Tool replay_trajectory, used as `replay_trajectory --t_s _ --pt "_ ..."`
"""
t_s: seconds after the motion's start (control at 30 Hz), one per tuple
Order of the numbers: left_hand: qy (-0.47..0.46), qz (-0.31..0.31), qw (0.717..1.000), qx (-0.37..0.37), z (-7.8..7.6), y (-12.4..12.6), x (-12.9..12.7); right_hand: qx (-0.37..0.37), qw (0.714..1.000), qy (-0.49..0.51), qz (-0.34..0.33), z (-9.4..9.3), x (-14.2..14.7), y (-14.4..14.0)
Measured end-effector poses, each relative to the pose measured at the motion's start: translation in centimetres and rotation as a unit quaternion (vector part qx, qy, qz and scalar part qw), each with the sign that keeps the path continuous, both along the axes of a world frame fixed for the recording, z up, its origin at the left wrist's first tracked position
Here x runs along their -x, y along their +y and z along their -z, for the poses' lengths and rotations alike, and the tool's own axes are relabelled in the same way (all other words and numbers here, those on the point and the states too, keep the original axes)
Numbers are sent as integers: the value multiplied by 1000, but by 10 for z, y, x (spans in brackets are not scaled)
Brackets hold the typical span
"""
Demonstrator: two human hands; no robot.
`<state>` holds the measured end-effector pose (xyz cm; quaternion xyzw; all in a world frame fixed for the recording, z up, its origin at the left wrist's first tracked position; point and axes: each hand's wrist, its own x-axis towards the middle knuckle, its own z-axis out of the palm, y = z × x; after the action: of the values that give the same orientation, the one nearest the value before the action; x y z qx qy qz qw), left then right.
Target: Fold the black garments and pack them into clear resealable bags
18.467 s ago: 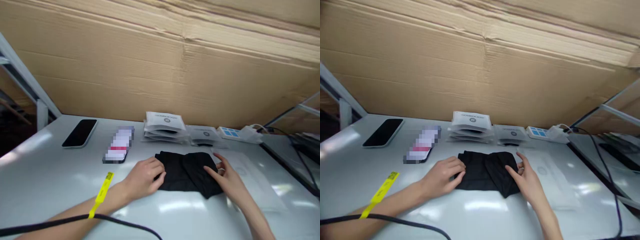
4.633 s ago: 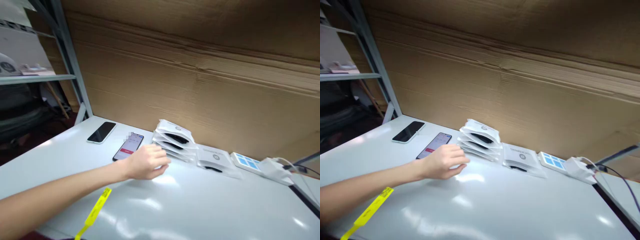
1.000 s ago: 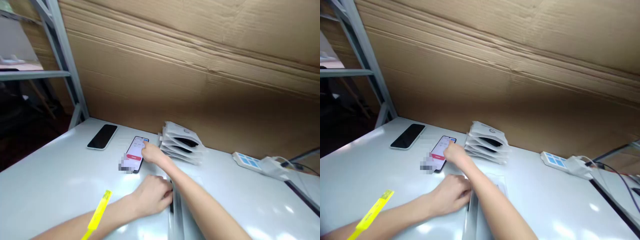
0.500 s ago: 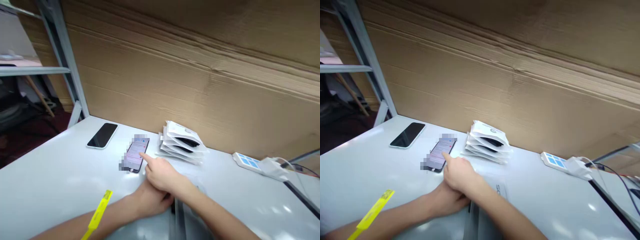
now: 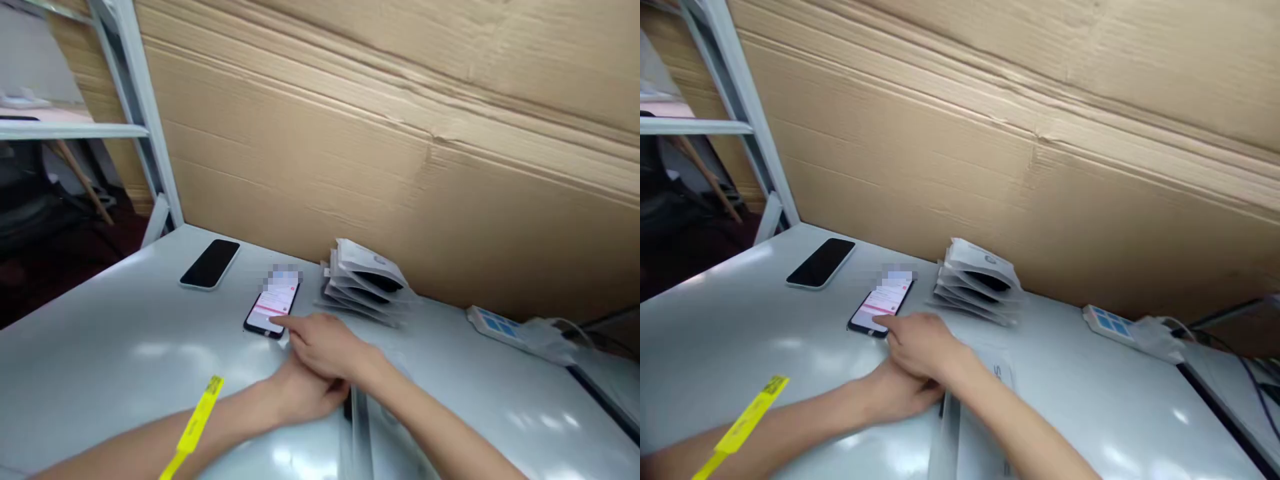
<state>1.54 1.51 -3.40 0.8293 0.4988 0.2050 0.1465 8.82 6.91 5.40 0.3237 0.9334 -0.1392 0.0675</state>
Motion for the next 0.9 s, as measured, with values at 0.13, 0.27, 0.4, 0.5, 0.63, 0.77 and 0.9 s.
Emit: replay_trajectory --t_s 0.13,0.27,0.4,0.5,0.63,0.77,0.9 --pt "-4 15 1000 17 0 -1 0 -15 1000 2 -12 1 5 2" --pt "-4 24 999 23 0 0 -1 -22 999 -7 -28 6 9 5" --pt "-1 19 1000 24 1 -1 0 -32 999 -12 -32 9 11 4" --pt "10 21 999 30 4 -1 0 -37 999 -13 -33 10 13 3" --pt "19 23 999 31 7 -1 0 -32 999 -18 -36 10 15 3" --pt "22 19 999 27 7 -2 -1 -27 999 -22 -32 12 17 2" --pt "21 16 999 29 2 -2 -1 -29 999 -12 -24 9 16 3"
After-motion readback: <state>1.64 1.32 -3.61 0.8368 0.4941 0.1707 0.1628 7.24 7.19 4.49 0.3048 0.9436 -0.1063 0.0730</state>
